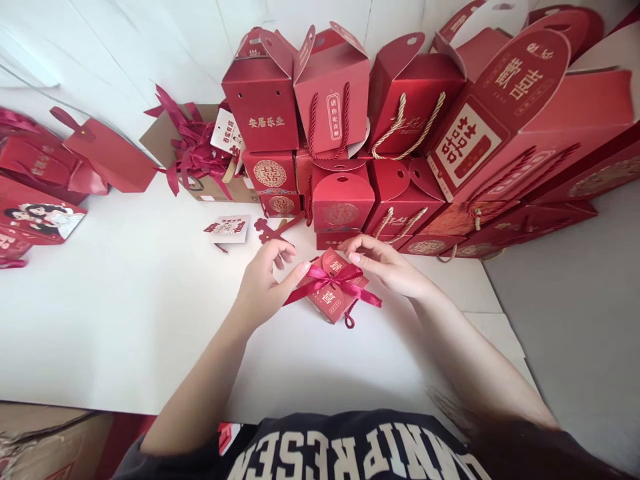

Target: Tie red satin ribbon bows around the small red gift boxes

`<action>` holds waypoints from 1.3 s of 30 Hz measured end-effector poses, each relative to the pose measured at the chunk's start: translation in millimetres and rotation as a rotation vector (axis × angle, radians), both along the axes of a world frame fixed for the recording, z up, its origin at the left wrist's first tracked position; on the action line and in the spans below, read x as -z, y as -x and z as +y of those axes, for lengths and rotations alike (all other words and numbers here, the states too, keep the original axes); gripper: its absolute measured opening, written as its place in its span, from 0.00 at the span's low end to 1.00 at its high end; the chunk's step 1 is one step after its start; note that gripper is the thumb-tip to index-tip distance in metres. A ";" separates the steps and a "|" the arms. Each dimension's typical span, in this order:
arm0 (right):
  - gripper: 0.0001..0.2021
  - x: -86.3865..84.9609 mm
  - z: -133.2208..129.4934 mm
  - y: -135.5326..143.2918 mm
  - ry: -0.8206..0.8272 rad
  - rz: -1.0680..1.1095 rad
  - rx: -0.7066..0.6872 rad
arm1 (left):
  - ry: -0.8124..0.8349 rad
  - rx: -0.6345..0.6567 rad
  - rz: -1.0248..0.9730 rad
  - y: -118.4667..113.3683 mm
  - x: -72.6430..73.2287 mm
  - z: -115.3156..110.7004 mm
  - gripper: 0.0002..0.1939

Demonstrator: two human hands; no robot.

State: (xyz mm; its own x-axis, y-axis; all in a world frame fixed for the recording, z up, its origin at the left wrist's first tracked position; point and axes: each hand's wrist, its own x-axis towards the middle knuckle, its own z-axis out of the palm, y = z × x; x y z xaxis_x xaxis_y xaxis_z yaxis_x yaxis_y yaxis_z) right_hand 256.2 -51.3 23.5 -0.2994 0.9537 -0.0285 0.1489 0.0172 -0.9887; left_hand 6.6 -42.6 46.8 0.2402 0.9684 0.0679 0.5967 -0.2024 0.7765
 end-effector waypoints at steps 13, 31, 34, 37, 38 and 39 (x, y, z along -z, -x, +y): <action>0.24 -13.5 -8.5 -4.8 0.032 -0.383 -0.091 | 0.066 0.061 -0.021 -13.3 10.7 -2.4 0.20; 0.22 -1.0 -6.3 -4.5 -0.076 -0.305 -0.121 | -0.218 0.093 0.020 -8.5 25.6 -12.6 0.17; 0.21 1.2 -6.0 -4.9 -0.049 -0.286 -0.114 | -0.185 0.094 0.001 -8.1 24.4 -13.4 0.17; 0.20 1.6 -5.2 -6.0 -0.053 -0.299 -0.122 | -0.168 0.093 -0.002 -8.2 23.7 -14.1 0.18; 0.21 1.5 -4.9 -6.3 -0.055 -0.304 -0.120 | -0.167 0.088 -0.003 -8.4 23.6 -14.3 0.18; 0.21 1.2 -4.7 -6.4 -0.056 -0.309 -0.115 | -0.167 0.081 -0.004 -8.7 23.4 -14.5 0.18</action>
State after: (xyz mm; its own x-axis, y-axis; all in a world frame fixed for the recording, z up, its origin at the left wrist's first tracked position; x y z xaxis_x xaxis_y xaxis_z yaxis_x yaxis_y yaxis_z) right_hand 262.6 -56.0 22.3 -0.3906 0.9168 -0.0829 0.4350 0.1045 -0.8943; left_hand 15.3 -57.0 23.4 0.3162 0.9211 0.2271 0.5699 -0.3758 0.7307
